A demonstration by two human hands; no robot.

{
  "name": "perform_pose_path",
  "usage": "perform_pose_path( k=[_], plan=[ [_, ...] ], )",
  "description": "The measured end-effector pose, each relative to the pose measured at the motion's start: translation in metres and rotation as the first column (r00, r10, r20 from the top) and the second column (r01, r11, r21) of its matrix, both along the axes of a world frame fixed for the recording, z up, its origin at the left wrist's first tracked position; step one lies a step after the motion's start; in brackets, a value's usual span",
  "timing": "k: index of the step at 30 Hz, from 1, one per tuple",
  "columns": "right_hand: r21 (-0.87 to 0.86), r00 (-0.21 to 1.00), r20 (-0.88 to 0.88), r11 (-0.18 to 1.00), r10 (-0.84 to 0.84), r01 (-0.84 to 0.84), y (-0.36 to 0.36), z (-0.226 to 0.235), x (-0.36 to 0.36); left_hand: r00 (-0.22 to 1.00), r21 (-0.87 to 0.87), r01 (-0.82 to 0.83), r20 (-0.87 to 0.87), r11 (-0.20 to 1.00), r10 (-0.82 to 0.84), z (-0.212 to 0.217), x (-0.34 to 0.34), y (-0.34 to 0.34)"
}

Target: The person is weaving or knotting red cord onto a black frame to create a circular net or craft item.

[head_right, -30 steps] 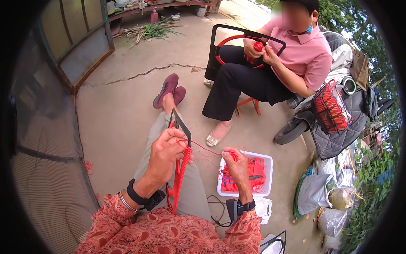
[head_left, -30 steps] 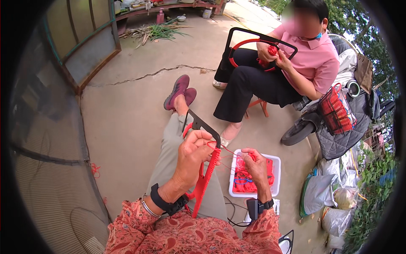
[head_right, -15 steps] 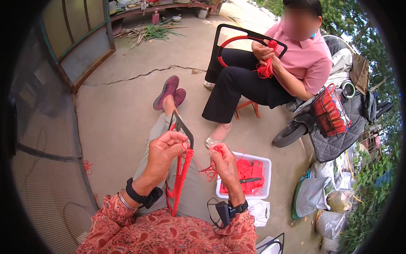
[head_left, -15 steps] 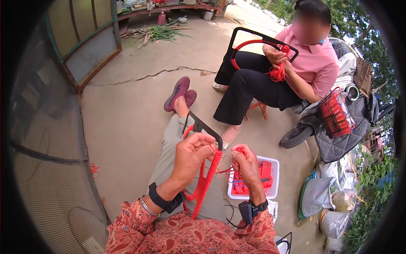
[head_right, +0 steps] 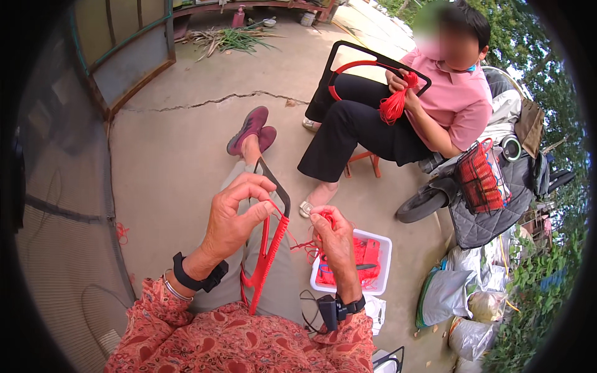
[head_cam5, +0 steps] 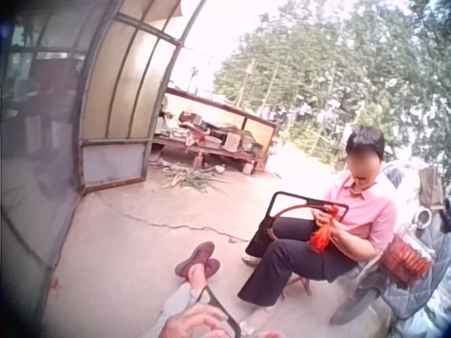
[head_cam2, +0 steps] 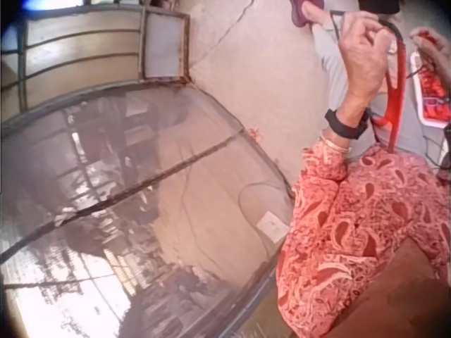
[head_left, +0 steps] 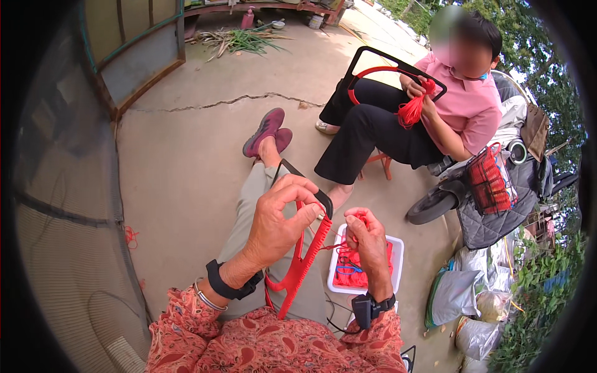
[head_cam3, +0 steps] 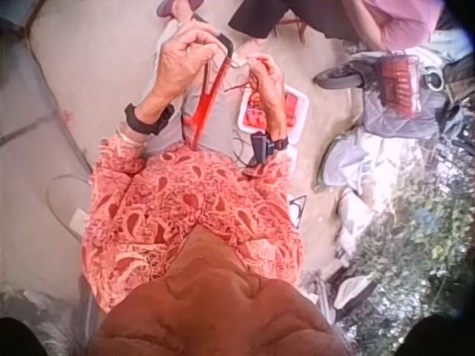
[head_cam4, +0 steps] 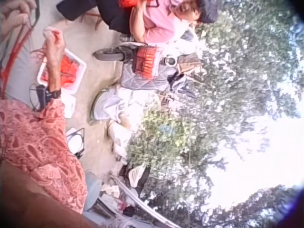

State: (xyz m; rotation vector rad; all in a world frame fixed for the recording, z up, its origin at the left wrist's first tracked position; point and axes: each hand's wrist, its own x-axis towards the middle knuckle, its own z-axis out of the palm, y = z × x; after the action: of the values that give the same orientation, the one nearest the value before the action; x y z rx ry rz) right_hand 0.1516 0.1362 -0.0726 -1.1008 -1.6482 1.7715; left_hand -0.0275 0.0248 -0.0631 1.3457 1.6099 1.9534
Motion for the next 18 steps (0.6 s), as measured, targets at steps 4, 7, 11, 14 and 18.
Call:
perform_pose_path(
  k=[4, 7, 11, 14, 18],
  plan=[
    [0.015, 0.999, -0.044, 1.0, 0.004, -0.004, 0.0, 0.004, -0.001, 0.77, -0.041, 0.386, 0.564, 0.922, -0.298, 0.001, -0.011, -0.009],
    [0.034, 0.999, -0.044, 0.999, 0.006, -0.005, 0.002, -0.001, -0.005, 0.686, -0.021, 0.461, 0.642, 0.887, -0.342, 0.001, -0.016, -0.015],
    [-0.012, 0.999, -0.003, 0.999, 0.036, -0.036, -0.001, -0.004, -0.015, 0.877, -0.17, 0.351, 0.405, 0.921, -0.259, -0.015, -0.02, -0.01],
    [0.106, 0.987, 0.089, 0.984, 0.134, -0.144, -0.015, 0.006, -0.021, 0.91, -0.245, 0.332, 0.337, 0.911, -0.241, -0.016, -0.009, -0.006],
    [0.507, 0.942, 0.172, 0.795, 0.287, -0.334, -0.024, -0.013, -0.038, 0.855, -0.239, 0.356, 0.474, 0.903, -0.212, -0.037, 0.007, 0.001]
  ],
)
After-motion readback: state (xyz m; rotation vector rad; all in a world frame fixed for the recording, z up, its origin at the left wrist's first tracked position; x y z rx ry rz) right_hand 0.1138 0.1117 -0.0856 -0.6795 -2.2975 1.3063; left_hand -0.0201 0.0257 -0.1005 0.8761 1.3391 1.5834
